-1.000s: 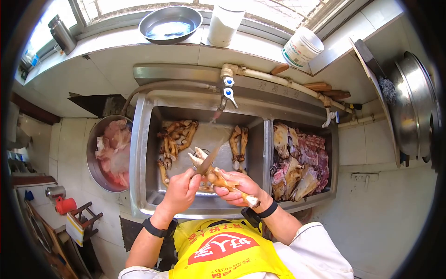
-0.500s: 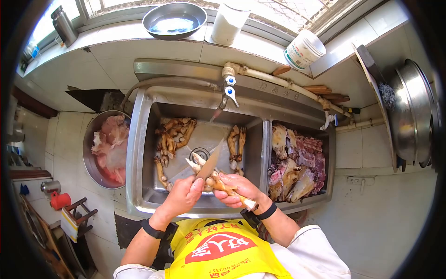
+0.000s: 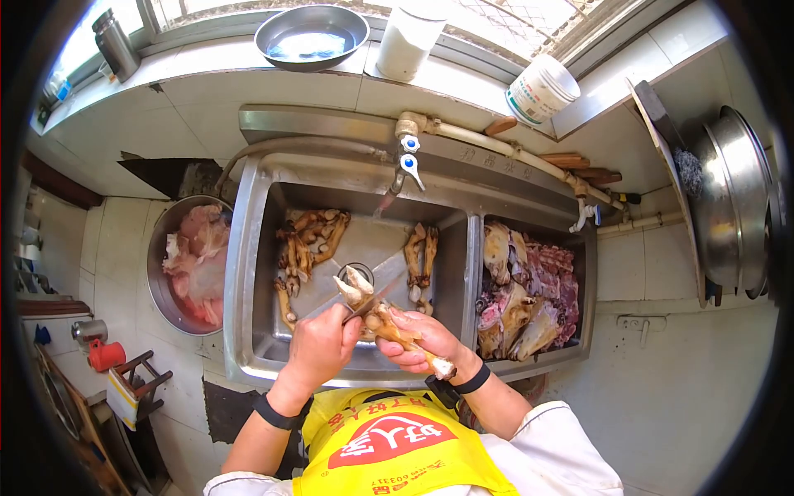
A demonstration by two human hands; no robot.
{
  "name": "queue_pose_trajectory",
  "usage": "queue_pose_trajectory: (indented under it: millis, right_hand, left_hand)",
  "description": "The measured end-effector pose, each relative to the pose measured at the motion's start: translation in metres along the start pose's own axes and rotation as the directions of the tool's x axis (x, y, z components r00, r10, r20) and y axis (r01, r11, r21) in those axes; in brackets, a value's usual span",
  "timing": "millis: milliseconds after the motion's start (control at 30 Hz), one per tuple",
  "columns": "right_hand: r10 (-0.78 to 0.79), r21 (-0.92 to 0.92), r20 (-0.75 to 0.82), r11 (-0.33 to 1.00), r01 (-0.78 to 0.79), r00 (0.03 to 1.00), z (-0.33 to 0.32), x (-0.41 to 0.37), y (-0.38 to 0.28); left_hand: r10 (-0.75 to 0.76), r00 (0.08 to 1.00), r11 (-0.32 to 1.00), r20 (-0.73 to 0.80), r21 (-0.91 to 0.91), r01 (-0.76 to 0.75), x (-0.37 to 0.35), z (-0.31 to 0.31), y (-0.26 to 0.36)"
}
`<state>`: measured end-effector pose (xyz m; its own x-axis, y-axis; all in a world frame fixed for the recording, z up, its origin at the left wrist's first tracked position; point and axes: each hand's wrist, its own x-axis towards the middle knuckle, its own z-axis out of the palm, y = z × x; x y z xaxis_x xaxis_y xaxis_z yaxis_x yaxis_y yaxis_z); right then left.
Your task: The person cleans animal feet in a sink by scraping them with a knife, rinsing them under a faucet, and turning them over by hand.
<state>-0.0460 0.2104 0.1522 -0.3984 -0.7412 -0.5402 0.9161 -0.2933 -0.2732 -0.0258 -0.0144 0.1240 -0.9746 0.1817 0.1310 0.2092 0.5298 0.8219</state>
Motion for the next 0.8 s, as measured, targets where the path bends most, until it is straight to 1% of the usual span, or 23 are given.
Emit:
queue_pose_trajectory:
  millis: [33,67,100,133,167,200,233,267,333,367,400,433,467,533,567,600,633,667,733,767,800]
  right_hand:
    - [-0.005,-0.015,-0.003,1.000,0.005,1.000,0.000,0.000,0.000]
    - [-0.006,-0.015,-0.003,1.000,0.006,1.000,-0.001,-0.001,0.000]
    - [0.007,-0.020,0.014,1.000,-0.007,1.000,-0.003,-0.002,0.000]
    - [0.021,-0.024,0.032,0.999,-0.020,0.999,-0.005,-0.002,-0.001]
    - [0.021,-0.025,0.031,0.999,-0.020,0.999,-0.005,-0.001,-0.002]
    - [0.026,-0.002,0.047,1.000,-0.025,0.999,-0.005,-0.001,-0.003]
    - [0.031,0.021,0.062,0.999,-0.032,0.998,-0.005,-0.001,-0.002]
    - [0.031,0.021,0.063,0.999,-0.032,0.998,-0.005,0.000,-0.001]
    - [0.011,0.069,0.089,0.997,-0.017,0.996,-0.004,0.003,-0.001]
    - [0.010,0.069,0.090,0.997,-0.016,0.996,-0.002,0.003,-0.002]
    - [0.003,0.043,0.060,0.999,-0.006,0.998,0.001,0.002,-0.002]
    - [-0.003,0.015,0.030,1.000,0.003,1.000,0.003,0.002,-0.003]
    - [-0.002,0.015,0.031,1.000,0.002,1.000,0.003,0.003,-0.003]
    - [-0.073,-0.149,-0.090,0.987,0.059,0.993,0.002,0.005,0.001]
    - [-0.073,-0.148,-0.091,0.987,0.059,0.993,0.001,0.005,0.002]
    - [-0.077,-0.144,-0.074,0.987,0.066,0.994,0.000,0.005,0.003]
    - [-0.081,-0.141,-0.057,0.987,0.073,0.995,0.000,0.006,0.003]
    - [-0.083,-0.142,-0.057,0.987,0.075,0.995,0.000,0.007,0.003]
    - [-0.149,-0.235,-0.143,0.966,0.113,0.978,0.002,0.010,0.006]
    - [-0.152,-0.236,-0.144,0.965,0.115,0.978,0.000,0.011,0.008]
    - [-0.181,-0.250,-0.164,0.959,0.136,0.970,-0.003,0.013,0.011]
  left_hand:
    - [0.020,0.999,1.000,-0.037,0.019,-0.019,-0.001,0.002,0.001]
    - [0.020,0.999,1.000,-0.037,0.019,-0.020,-0.001,0.000,0.002]
    - [-0.091,0.991,0.974,0.097,-0.198,0.109,-0.002,-0.004,0.004]
    - [-0.168,0.954,0.887,0.249,-0.385,0.256,-0.001,-0.008,0.006]
    - [-0.167,0.954,0.887,0.249,-0.386,0.255,-0.001,-0.011,0.005]
    - [-0.227,0.903,0.752,0.365,-0.523,0.401,-0.002,-0.013,0.003]
    - [-0.258,0.835,0.575,0.486,-0.618,0.537,-0.004,-0.015,0.003]
    - [-0.258,0.835,0.575,0.486,-0.617,0.537,-0.003,-0.016,0.006]
    - [-0.298,0.877,0.656,0.378,-0.586,0.476,0.000,-0.017,0.012]
    - [-0.297,0.877,0.657,0.378,-0.585,0.475,0.001,-0.015,0.011]
    - [-0.192,0.969,0.875,0.155,-0.421,0.240,0.003,-0.011,0.008]
    - [-0.014,0.999,0.985,-0.038,-0.172,0.007,0.005,-0.006,0.004]
    - [-0.015,0.999,0.985,-0.039,-0.171,0.008,0.005,-0.004,0.000]
    - [0.075,0.996,0.997,-0.051,0.039,-0.074,0.004,-0.002,-0.006]
    - [0.075,0.996,0.997,-0.050,0.038,-0.074,0.003,-0.005,-0.006]
    - [-0.100,0.990,0.972,0.102,-0.201,0.119,0.001,-0.010,-0.003]
    - [-0.228,0.931,0.858,0.286,-0.392,0.331,0.000,-0.015,0.001]
    - [-0.226,0.931,0.859,0.286,-0.393,0.329,0.000,-0.019,0.007]
    - [-0.312,0.898,0.682,0.312,-0.585,0.440,0.000,-0.023,0.020]
    - [-0.309,0.898,0.683,0.312,-0.585,0.438,0.000,-0.020,0.020]
    - [-0.286,0.925,0.769,0.249,-0.516,0.376,-0.001,-0.017,0.018]
